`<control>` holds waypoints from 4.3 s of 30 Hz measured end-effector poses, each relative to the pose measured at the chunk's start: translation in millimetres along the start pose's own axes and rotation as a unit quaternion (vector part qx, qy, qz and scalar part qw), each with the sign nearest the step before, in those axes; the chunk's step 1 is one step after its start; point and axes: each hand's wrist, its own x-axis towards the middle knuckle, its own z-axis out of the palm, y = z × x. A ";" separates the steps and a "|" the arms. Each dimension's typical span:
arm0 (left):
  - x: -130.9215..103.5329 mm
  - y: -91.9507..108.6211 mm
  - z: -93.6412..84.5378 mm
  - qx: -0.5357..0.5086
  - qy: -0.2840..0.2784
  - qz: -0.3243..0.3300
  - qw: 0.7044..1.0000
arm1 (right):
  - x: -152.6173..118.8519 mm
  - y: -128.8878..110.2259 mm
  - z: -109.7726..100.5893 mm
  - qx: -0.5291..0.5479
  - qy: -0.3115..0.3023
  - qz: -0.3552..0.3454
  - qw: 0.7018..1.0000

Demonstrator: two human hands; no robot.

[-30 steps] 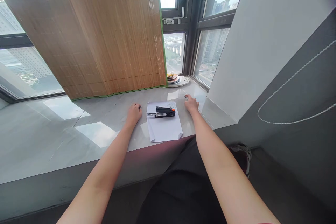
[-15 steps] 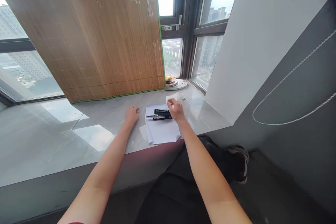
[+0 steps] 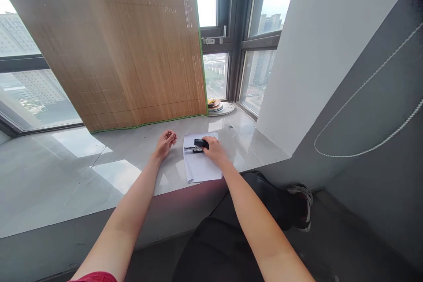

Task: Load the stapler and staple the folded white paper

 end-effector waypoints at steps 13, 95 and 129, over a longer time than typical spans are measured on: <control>-9.6 6.4 19.0 0.014 -0.036 0.006 0.999 | 1.3 -3.4 -1.7 -0.015 -0.013 0.014 1.000; -16.6 -13.9 36.9 0.277 -0.124 0.136 0.943 | -0.9 -10.1 -5.1 -0.017 -0.026 0.022 0.999; -18.9 -3.8 22.3 0.297 -0.146 0.072 0.941 | 0.9 -5.6 -5.5 -0.004 -0.024 0.022 0.999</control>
